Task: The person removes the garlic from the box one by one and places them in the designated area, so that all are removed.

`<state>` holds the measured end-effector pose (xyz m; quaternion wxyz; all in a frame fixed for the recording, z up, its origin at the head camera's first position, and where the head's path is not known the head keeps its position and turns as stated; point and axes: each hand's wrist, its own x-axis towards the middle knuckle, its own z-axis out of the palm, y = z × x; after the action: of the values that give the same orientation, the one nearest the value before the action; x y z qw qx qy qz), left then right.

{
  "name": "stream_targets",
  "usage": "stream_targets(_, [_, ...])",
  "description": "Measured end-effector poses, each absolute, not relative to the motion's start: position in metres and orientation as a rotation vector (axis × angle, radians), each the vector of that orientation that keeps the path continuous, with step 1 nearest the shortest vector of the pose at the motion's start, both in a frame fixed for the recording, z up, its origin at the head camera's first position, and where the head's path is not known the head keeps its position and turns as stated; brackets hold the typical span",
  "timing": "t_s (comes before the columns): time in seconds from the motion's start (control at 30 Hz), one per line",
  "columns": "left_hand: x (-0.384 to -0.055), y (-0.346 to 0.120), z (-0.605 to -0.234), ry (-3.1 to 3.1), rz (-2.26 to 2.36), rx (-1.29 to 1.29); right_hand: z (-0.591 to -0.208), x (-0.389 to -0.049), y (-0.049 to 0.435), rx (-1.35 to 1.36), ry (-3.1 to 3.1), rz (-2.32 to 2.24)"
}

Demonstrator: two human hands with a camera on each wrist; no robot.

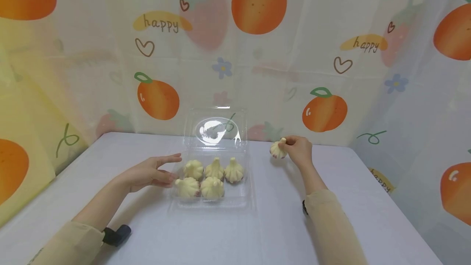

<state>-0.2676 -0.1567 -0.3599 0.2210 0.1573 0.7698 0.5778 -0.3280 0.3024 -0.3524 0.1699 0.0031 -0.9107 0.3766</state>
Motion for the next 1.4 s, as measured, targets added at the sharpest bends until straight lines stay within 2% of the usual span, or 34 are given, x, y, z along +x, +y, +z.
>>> stream_targets(1.4, [-0.2665, -0.1562, -0.3601, 2.104, 1.611, 0.473, -0.3592, -0.3297, 0.3082, 0.002, -2.751, 0.949])
